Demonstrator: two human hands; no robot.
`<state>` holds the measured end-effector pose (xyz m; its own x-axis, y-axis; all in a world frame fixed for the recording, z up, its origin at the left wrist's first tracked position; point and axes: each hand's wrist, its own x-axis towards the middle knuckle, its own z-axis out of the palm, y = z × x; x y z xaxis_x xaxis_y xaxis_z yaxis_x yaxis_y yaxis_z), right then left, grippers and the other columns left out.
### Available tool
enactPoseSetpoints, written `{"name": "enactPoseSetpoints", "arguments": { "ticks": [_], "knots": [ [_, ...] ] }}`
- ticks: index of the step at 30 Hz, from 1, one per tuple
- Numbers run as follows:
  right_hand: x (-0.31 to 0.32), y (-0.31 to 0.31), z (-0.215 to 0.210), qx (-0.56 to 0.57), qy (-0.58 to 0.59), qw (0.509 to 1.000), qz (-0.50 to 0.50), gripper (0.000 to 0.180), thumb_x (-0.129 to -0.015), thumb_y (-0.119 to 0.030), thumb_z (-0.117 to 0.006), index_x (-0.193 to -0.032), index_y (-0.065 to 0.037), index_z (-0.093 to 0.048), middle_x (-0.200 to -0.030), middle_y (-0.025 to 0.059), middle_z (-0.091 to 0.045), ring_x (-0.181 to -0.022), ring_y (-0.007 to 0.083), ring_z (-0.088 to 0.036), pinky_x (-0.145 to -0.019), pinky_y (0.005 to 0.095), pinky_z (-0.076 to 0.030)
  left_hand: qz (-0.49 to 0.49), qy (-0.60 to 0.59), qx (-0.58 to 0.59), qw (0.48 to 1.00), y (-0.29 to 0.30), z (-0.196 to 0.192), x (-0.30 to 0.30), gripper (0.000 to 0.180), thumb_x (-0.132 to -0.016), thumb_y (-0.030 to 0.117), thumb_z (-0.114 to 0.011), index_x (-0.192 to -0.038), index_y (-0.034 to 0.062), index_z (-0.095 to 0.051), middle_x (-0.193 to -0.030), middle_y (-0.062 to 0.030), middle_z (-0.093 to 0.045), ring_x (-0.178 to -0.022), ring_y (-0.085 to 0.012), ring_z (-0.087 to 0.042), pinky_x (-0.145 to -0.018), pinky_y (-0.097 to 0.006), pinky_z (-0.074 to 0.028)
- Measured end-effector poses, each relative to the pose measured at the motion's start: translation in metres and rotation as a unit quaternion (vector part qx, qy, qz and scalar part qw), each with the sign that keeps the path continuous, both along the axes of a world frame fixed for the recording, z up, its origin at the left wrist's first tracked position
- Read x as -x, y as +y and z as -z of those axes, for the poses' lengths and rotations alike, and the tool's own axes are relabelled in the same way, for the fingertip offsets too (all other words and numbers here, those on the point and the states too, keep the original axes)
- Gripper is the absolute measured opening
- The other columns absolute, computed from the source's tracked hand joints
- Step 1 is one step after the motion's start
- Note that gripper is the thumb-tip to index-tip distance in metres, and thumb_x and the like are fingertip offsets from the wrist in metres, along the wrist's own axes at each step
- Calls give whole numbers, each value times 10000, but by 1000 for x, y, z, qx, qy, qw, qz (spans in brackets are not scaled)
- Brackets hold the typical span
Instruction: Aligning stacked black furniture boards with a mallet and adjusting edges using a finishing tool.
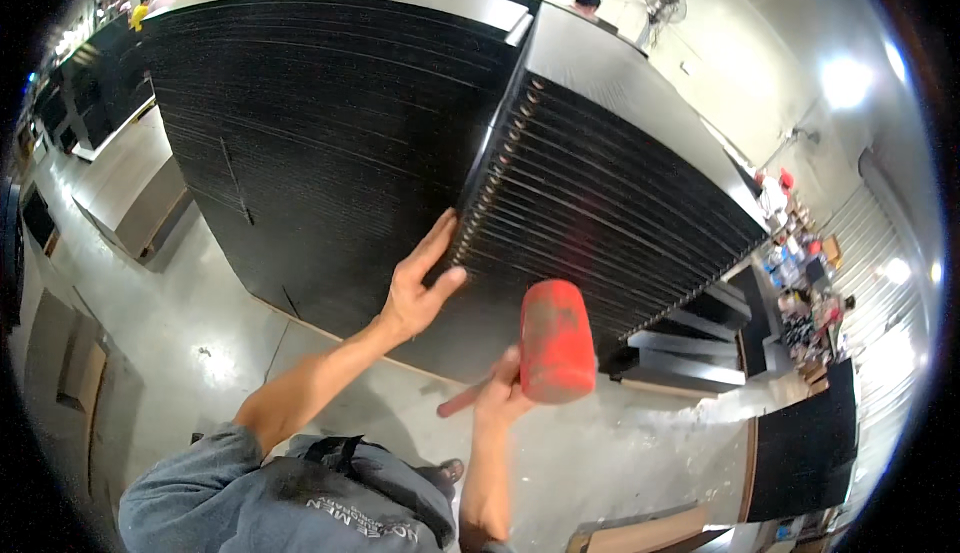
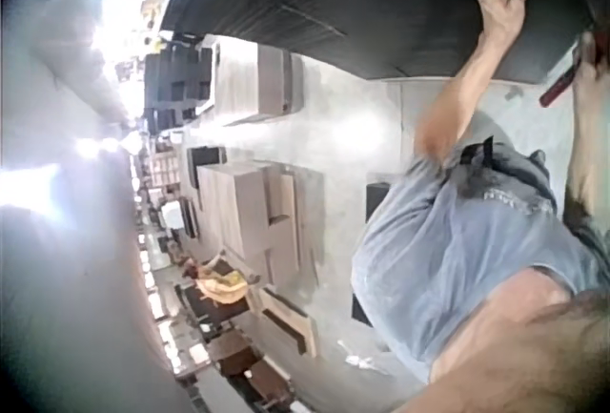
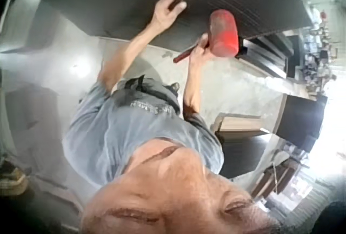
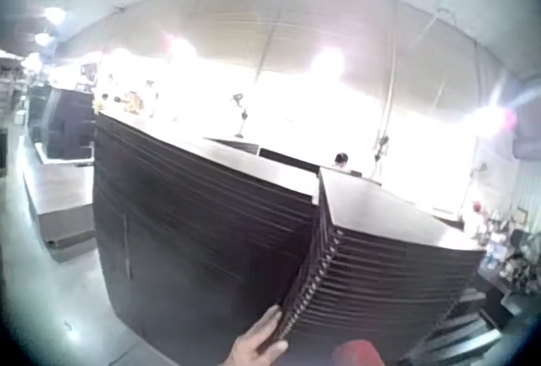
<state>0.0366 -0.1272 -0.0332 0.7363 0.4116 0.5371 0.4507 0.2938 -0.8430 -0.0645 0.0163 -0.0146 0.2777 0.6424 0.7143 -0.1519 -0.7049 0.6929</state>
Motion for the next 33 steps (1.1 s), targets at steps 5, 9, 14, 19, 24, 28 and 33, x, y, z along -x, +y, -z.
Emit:
{"name": "enactPoseSetpoints", "arguments": {
  "ticks": [5, 9, 14, 19, 24, 28, 33],
  "knots": [
    [1, 1, 18, 38, -56, 997, 35, 111, -1009, -103, -549, -1015, -7, -605, -668, -22, -465, -523, 65, -413, -470, 238, -320, 31, -2, 11, 999, -16, -19, 19, 586, -900, 80, -652, -1435, -46, -445, -1508, -248, -414, -1410, -363, -400, -1153, -413, -328],
    [33, 0, 0, -14, 1, 1000, 21, 229, -943, -36, -592, -1161, 27, -619, -923, 61, -615, -682, 111, -555, -616, 264, -462, 79, 75, 6, 994, -70, 20, 51, 661, -860, 32, -610, -1480, -17, -386, -1511, -257, -402, -1402, -397, -400, -1142, -440, -342],
    [97, -13, -28, -15, 65, 988, -140, 325, -916, -22, -591, -1234, 47, -586, -1175, 140, -638, -1024, 215, -618, -913, 360, -489, 130, 32, 153, 979, -113, 57, 76, 440, -875, 25, -626, -1296, -28, -511, -1167, -173, -596, -1034, -293, -594, -870, -392, -484],
    [92, -29, -55, 108, -208, 959, -156, 704, -891, -78, -621, -1501, 66, -299, -1355, 240, -529, -1208, 341, -517, -1057, 429, -379, 108, -94, 370, 918, -100, 42, 78, 196, -1010, 234, -529, -998, 41, -559, -719, -17, -552, -609, -76, -496, -534, -260, -434],
    [59, -46, -25, 143, -118, 978, -98, 615, -862, -42, -638, -1442, 10, -439, -1315, 193, -562, -1208, 326, -521, -1066, 417, -380, 134, -131, 379, 906, -49, 21, 66, 278, -1029, 267, -525, -915, 14, -504, -587, 12, -407, -419, -84, -394, -355, -269, -374],
    [66, -49, -19, 169, -86, 977, -93, 548, -864, -40, -636, -1396, -19, -508, -1275, 180, -578, -1200, 318, -533, -1060, 404, -388, 200, -56, 379, 902, -27, 7, 64, 282, -1033, 270, -520, -905, 19, -512, -584, 22, -401, -430, -77, -403, -380, -259, -378],
    [60, -56, -16, 168, -93, 979, -74, 512, -872, -62, -635, -1370, -11, -527, -1266, 188, -582, -1180, 323, -554, -1033, 402, -413, 197, -107, 388, 894, -34, 24, 62, 272, -1040, 266, -498, -919, 24, -516, -587, 8, -436, -430, -84, -409, -400, -262, -394]
  ]
}}
